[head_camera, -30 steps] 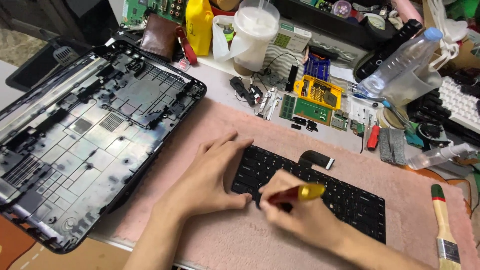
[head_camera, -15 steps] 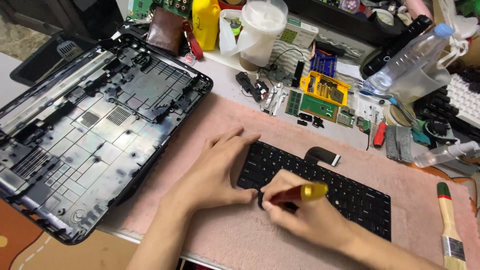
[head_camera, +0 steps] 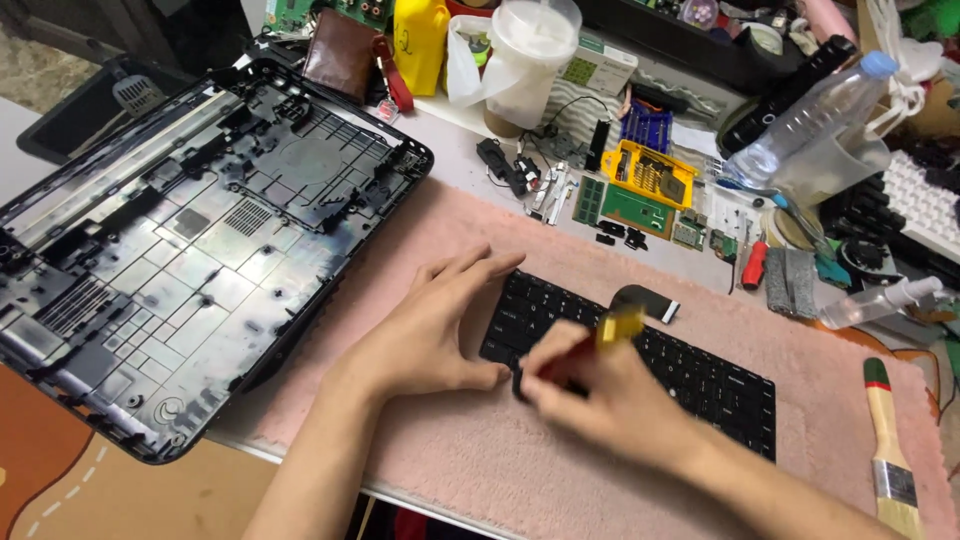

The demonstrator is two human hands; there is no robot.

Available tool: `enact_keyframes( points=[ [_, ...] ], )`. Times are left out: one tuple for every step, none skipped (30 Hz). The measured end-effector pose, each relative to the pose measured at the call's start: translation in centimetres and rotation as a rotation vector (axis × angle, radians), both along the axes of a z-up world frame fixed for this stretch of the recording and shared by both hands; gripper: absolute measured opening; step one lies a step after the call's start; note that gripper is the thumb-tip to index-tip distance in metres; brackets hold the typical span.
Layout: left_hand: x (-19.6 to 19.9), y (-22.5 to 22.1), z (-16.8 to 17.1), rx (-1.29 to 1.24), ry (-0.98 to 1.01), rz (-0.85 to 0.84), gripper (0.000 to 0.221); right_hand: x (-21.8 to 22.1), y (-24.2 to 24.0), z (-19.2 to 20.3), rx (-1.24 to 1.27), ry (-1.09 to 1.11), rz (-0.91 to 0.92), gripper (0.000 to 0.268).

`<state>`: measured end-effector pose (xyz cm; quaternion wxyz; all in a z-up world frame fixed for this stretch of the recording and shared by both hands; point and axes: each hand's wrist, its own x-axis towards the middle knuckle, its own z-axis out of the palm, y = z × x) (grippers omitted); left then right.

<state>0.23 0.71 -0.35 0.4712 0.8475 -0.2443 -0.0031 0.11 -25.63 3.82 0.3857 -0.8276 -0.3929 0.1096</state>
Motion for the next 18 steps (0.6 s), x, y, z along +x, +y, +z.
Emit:
enact_keyframes(
  points=[
    [0.0,-0.1,-0.2,0.001,-0.001,-0.006,0.12,1.1,0.0,-0.1,0.001,-0.001,-0.006,0.017],
    [0.1,-0.1,-0.4,0.012,-0.011,-0.002,0.12,2.3,0.0,-0.2,-0.03,0.04,-0.129,0.021],
    [0.1,0.0,-0.5,0.023,-0.021,0.002,0.121,3.5,0.0,-0.3,-0.061,0.08,-0.253,0.025],
    [0.1,-0.2,-0.4,0.024,-0.025,0.005,0.121,4.2,0.0,-0.3,-0.061,0.076,-0.25,0.025],
    [0.1,-0.3,-0.3,0.023,-0.025,0.011,0.118,5.0,0.1,-0.2,-0.003,0.148,-0.357,0.016],
    [0.2,-0.2,-0.2,0.024,-0.025,0.019,0.115,5.9,0.3,-0.2,0.057,0.22,-0.461,0.009],
    [0.1,-0.2,0.5,0.026,-0.029,0.025,0.115,6.2,0.0,-0.6,0.059,0.217,-0.455,0.009],
    [-0.1,-0.2,1.0,0.008,-0.005,0.044,0.114,6.5,-0.2,-1.0,0.159,0.217,-0.459,0.01],
    [-0.2,-0.2,1.5,-0.01,0.019,0.063,0.113,6.8,-0.5,-1.5,0.258,0.217,-0.462,0.013],
    [-0.3,-0.2,1.5,-0.013,0.021,0.069,0.113,7.4,-0.9,-1.6,0.254,0.219,-0.457,0.013],
    [-0.3,-0.2,1.5,-0.029,0.027,0.077,0.111,7.9,-1.3,-1.7,0.273,0.158,-0.479,0.014],
    [-0.4,-0.2,1.5,-0.043,0.034,0.078,0.11,8.3,-1.8,-1.9,0.296,0.098,-0.508,0.015],
    [-0.3,-0.3,1.2,-0.043,0.038,0.076,0.11,8.2,-1.8,-1.4,0.294,0.1,-0.511,0.015],
    [-0.2,-0.2,1.0,-0.055,0.037,0.083,0.109,8.2,-1.8,-1.0,0.286,0.079,-0.517,0.019],
    [-0.1,-0.2,0.8,-0.067,0.037,0.09,0.109,8.1,-1.8,-0.5,0.277,0.057,-0.523,0.024],
    [-0.2,-0.2,1.2,-0.068,0.039,0.092,0.109,7.7,-1.9,0.1,0.276,0.06,-0.521,0.024],
    [-0.4,-0.2,1.5,-0.052,0.021,0.092,0.109,7.3,-2.0,0.6,0.277,0.062,-0.529,0.03],
    [-0.5,-0.3,1.8,-0.037,0.002,0.091,0.11,6.9,-2.3,1.2,0.278,0.064,-0.539,0.037]
  ],
)
